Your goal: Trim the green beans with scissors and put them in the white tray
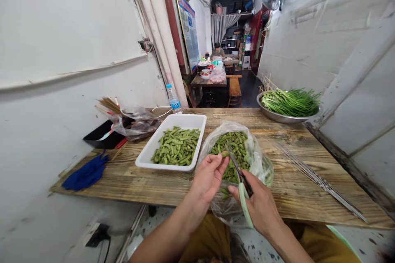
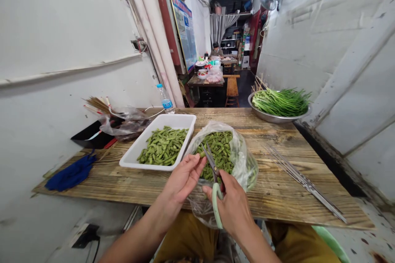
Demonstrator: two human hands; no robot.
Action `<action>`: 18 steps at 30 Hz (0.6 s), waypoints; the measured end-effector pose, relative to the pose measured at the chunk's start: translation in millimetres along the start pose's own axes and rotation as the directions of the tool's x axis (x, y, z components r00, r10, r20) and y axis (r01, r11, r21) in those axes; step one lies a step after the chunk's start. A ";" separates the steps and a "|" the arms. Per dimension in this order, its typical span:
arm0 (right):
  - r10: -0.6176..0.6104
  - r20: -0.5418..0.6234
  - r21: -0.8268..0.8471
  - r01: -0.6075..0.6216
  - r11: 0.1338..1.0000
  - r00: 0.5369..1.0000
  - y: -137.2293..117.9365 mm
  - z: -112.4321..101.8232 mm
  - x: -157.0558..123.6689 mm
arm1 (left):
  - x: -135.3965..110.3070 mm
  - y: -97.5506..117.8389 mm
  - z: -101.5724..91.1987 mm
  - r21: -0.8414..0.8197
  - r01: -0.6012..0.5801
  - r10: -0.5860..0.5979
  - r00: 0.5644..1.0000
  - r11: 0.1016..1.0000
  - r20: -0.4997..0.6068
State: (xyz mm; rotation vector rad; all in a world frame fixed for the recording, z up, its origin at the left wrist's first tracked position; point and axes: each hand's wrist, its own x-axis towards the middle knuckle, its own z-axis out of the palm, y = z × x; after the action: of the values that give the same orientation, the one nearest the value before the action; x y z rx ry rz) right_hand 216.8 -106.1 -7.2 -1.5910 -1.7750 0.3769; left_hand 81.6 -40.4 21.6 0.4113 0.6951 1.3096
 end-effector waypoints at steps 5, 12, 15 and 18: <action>0.027 0.005 0.051 -0.027 0.998 1.000 0.2 4.9 1.0 | -0.7 -11.4 -1.5 -0.024 0.012 -0.013 0.998 1.000 -0.062; 0.162 0.158 -0.001 -0.164 0.987 0.974 22.8 -4.0 -0.9 | 28.9 24.5 -40.0 0.542 -0.396 0.453 0.891 0.741 0.032; 0.236 0.165 -0.026 -0.235 0.972 0.958 40.7 -12.4 -5.4 | 55.9 66.4 -66.3 0.909 -0.411 0.696 0.673 0.071 0.250; 0.279 0.180 -0.041 -0.276 0.960 0.943 53.3 -17.2 -9.2 | 72.6 82.9 -73.4 0.915 -0.276 0.635 0.660 -0.294 0.402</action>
State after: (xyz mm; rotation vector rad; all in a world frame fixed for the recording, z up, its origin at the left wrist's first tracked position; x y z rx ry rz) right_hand 267.7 -108.4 -32.1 -1.8754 -1.6908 0.6647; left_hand -21.2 41.2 4.0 2.0551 1.9212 1.3341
